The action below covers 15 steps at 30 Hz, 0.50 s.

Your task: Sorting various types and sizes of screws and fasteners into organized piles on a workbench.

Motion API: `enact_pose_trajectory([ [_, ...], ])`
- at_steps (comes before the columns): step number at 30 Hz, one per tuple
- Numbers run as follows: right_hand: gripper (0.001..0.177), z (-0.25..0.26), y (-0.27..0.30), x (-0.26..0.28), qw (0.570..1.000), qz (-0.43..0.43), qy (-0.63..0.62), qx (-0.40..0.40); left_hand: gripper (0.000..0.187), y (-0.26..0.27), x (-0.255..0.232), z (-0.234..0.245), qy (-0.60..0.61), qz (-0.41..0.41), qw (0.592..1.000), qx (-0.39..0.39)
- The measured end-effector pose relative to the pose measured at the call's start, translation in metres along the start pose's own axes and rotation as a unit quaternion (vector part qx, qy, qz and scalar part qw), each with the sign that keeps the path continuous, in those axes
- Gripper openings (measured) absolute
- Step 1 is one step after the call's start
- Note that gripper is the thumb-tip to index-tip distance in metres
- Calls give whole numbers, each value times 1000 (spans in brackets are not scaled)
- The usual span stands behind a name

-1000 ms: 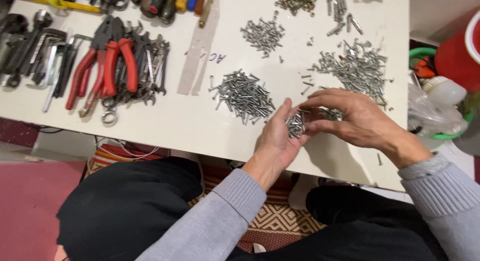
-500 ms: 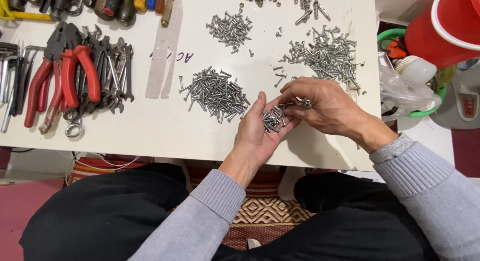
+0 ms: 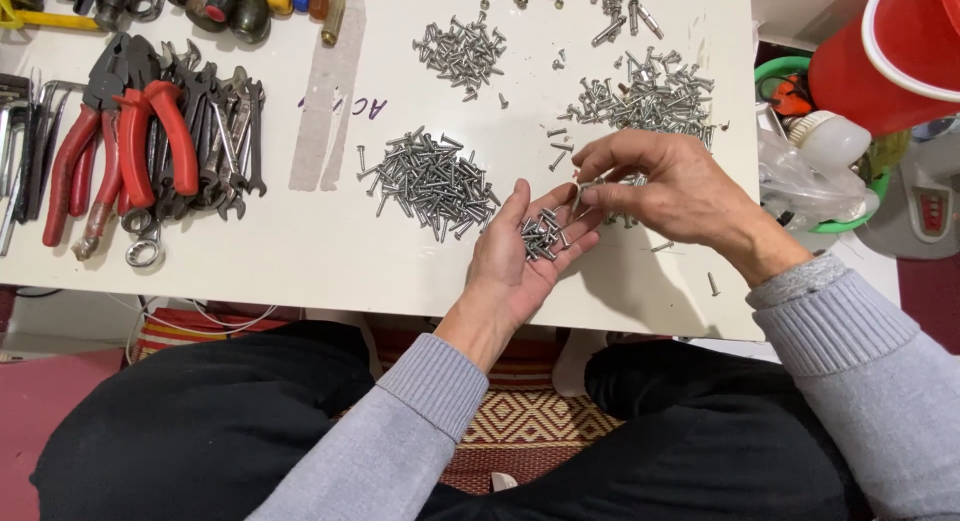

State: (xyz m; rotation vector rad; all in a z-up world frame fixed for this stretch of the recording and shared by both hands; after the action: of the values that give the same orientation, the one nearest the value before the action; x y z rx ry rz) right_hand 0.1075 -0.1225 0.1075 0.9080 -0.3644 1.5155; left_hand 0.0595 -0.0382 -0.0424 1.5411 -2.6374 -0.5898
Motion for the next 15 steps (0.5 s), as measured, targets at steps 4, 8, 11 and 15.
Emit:
enact_pose_trajectory([
  [4, 20, 4, -12, 4, 999, 21, 18, -26, 61, 3, -1, -2, -7, 1, 1000, 0],
  [8, 14, -6, -20, 28, 996, 55, 70, -24, 64, 2, -2, 3, -8, -6, 1000, -9],
  [11, 13, -21, -30, 41, 995, 68, 76, -19, 64, 3, -9, -2, -22, -8, 1000, -11],
  [15, 14, -41, -40, 52, 995, 92, 37, -8, 60, 1, -6, -5, -30, 8, 1000, -4],
])
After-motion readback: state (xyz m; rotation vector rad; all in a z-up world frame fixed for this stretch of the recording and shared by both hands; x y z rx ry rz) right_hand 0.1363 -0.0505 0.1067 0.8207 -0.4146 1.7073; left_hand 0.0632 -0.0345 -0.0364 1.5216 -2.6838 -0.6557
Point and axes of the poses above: each hand's wrist, its own y-axis away from the middle knuckle, its own z-axis out of the back of the hand, x = y × z, the point moved 8 cm from there along -y, towards the middle knuckle, and after that the axes turned 10 degrees about -z, right-handed, at the moved point
